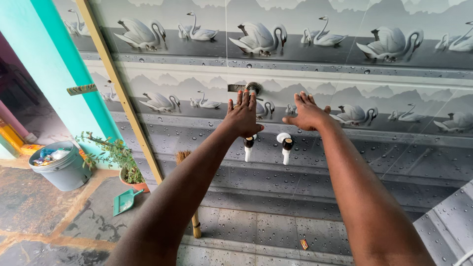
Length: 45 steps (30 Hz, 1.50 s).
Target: The person uses a traditional straw broom to sweep the tiled walls and ceiling of a bathroom. They move the broom across the wall surfaces and the ceiling to remove dust or debris.
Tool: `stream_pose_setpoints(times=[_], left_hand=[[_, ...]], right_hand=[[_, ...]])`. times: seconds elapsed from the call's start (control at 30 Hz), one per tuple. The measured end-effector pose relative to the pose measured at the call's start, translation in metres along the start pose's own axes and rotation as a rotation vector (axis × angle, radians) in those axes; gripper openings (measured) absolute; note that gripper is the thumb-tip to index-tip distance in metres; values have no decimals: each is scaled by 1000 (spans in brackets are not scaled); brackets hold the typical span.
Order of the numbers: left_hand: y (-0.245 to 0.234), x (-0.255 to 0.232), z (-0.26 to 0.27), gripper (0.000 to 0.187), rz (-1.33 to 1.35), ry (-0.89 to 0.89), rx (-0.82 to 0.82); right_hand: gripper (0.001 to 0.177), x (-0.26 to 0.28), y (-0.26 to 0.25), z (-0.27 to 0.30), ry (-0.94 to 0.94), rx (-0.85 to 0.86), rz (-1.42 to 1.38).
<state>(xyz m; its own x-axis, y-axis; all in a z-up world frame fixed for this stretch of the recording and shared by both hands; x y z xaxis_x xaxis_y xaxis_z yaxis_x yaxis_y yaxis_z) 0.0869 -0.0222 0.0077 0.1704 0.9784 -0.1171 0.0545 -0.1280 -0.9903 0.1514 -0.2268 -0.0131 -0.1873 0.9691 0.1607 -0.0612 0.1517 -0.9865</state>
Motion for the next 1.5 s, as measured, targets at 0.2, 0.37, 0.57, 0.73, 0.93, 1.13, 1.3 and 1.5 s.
stream_pose_setpoints(times=[0.2, 0.37, 0.57, 0.73, 0.93, 1.13, 1.3, 1.5], left_hand=[[4, 0, -5, 117, 25, -4, -8], [11, -5, -11, 117, 16, -24, 17], [12, -6, -23, 117, 54, -46, 9], [15, -10, -37, 116, 60, -82, 6], [18, -16, -50, 114, 71, -117, 5], [25, -21, -67, 115, 54, -142, 2], [34, -20, -77, 116, 75, -166, -8], [48, -15, -81, 111, 103, -201, 2]], right_hand=[[114, -4, -1, -2, 1, -8, 11], [113, -12, 5, -7, 13, 18, 37], [110, -23, 2, -19, -8, 25, 25], [109, -34, -2, -35, -19, 36, 34], [109, -44, -8, -56, -45, 33, 30], [108, -53, -2, -72, -74, 41, 18], [108, -59, 1, -84, -91, 71, 25], [104, -54, 4, -92, -116, 71, 44]])
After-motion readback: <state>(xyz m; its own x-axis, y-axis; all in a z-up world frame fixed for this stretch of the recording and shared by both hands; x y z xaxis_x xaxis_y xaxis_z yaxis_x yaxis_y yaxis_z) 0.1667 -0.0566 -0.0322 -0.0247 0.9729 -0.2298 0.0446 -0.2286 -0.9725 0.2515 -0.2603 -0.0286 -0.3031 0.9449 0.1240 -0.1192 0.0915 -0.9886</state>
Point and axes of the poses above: each hand's wrist, its own z-axis away from the middle knuckle, its own y-axis out of the palm, x = y × z, the point moved 9 cm from there along -z, towards the middle knuckle, and after that the axes turned 5 degrees about -y, right-handed, at the moved point
